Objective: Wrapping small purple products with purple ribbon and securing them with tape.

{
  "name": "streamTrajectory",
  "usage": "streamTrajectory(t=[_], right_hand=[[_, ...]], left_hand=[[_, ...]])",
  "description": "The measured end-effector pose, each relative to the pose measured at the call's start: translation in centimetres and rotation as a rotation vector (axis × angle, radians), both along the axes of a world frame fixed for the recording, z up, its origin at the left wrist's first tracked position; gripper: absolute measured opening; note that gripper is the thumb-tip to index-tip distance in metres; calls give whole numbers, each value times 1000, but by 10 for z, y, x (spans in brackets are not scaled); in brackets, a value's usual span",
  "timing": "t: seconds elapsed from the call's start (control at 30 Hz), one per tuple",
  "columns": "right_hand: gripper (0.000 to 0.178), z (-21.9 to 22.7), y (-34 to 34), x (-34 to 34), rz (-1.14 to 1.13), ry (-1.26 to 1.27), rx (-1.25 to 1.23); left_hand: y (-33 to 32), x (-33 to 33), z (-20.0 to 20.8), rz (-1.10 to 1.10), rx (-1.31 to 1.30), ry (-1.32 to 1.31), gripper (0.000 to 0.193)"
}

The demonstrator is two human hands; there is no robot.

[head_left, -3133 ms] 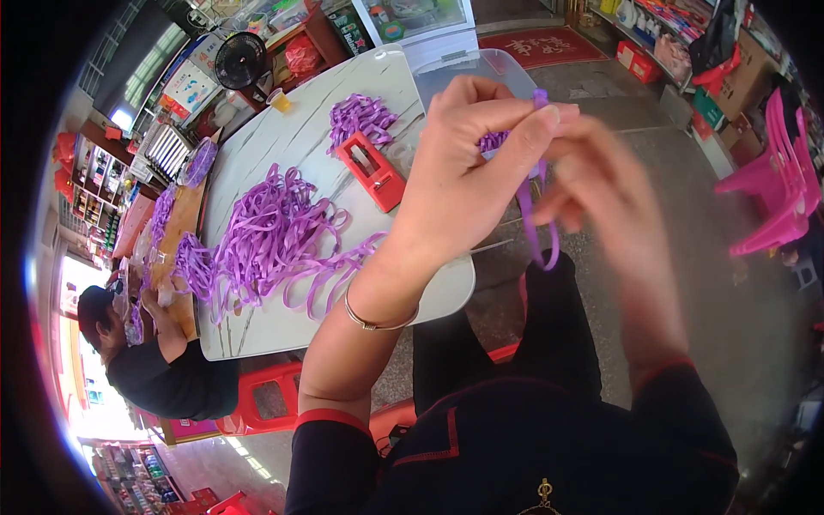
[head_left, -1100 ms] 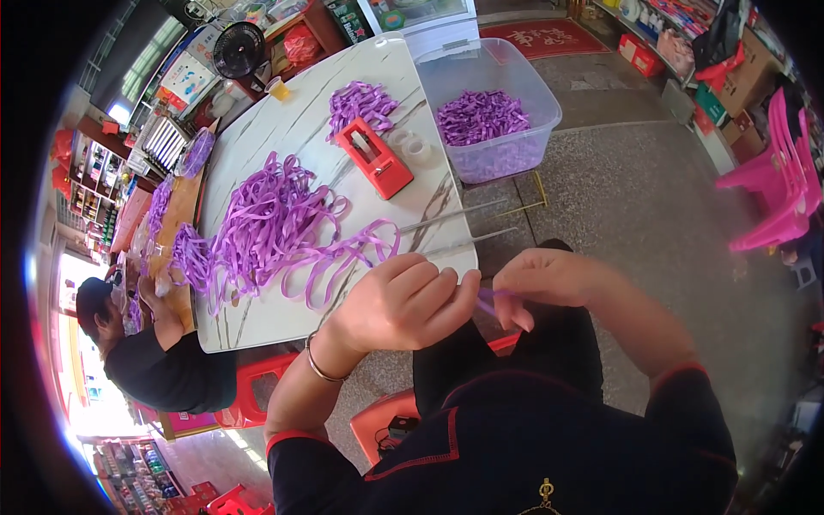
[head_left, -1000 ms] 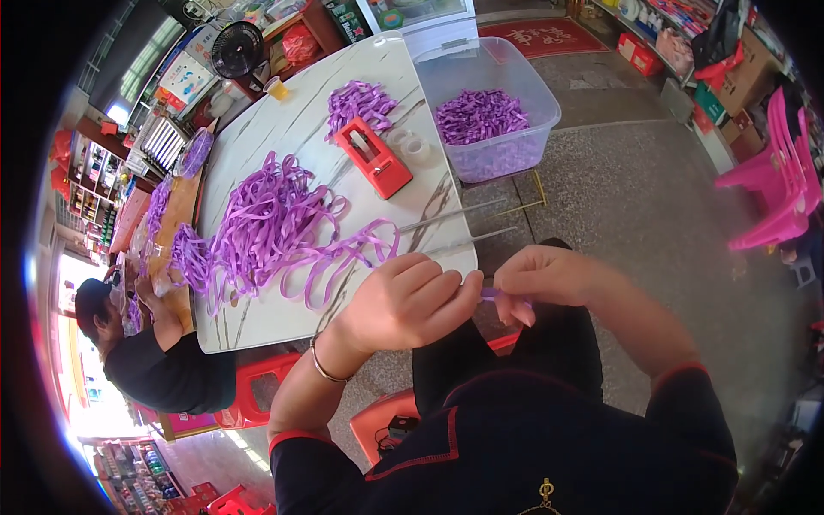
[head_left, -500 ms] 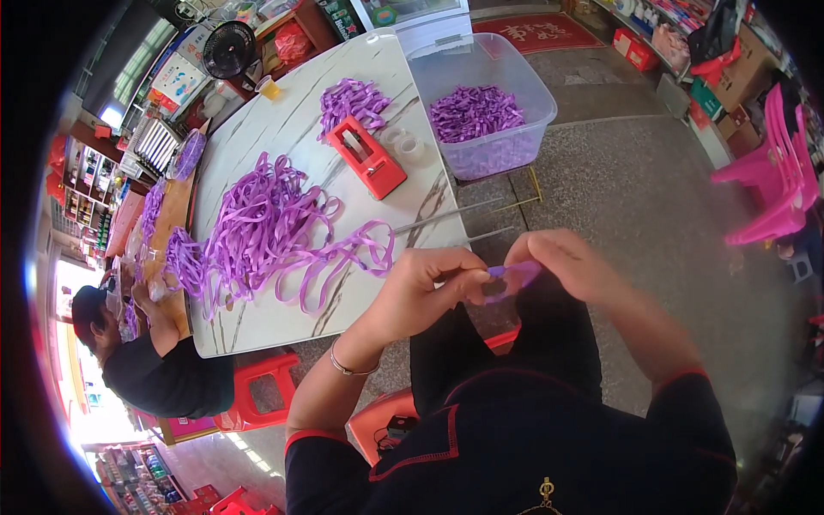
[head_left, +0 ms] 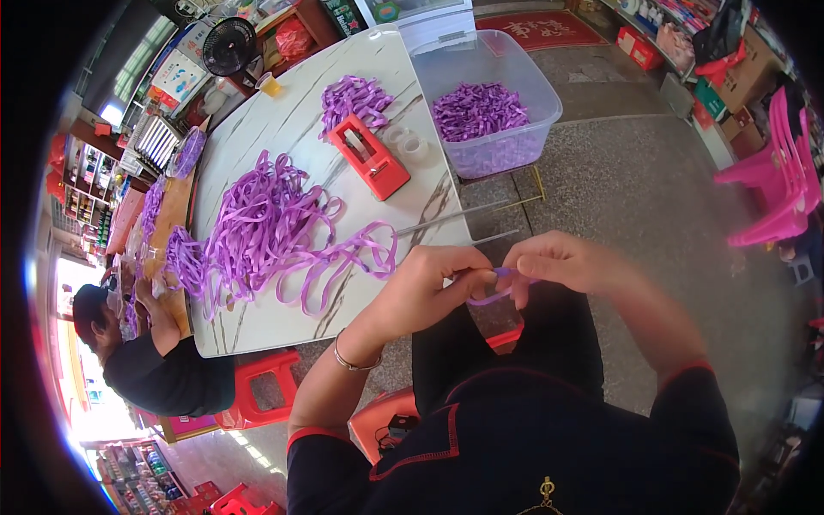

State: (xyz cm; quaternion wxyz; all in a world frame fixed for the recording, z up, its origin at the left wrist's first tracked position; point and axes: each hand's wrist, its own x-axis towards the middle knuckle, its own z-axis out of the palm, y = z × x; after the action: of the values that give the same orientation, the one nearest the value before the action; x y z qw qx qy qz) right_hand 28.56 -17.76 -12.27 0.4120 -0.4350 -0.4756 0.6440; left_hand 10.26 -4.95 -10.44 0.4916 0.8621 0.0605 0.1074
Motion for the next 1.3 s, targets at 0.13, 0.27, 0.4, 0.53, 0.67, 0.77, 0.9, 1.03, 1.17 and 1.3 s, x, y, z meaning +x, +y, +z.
streamTrajectory(t=[0.13,0.27,0.4,0.53,0.67,0.77,0.9,1.03,1.17,1.3], right_hand=[[26,0,3,1,-19,-24,16],[21,3,4,4,8,-119,11],[21,-1,1,4,-6,-73,36],[20,-30,-7,12,-102,-116,12],[19,-73,-11,28,-447,-474,-60],[17,-100,-2,29,-682,-671,-64],[17,-125,28,23,-850,-471,204],[16,-139,47,10,-778,-307,257],[17,-145,49,2,-752,-257,229],[18,-151,51,-7,-790,-132,194]], left_hand=[[10,2,-3,-72,-275,173,13],[15,6,-3,-137,-444,248,17],[23,14,-10,-201,-556,306,18],[29,22,-33,-235,-267,245,17],[51,30,-56,169,286,-3,20],[64,41,-72,317,186,1,18],[66,49,-97,370,74,-75,17],[69,55,-114,459,38,-99,14],[64,60,-107,484,65,-79,13],[66,66,-105,452,187,-19,13]])
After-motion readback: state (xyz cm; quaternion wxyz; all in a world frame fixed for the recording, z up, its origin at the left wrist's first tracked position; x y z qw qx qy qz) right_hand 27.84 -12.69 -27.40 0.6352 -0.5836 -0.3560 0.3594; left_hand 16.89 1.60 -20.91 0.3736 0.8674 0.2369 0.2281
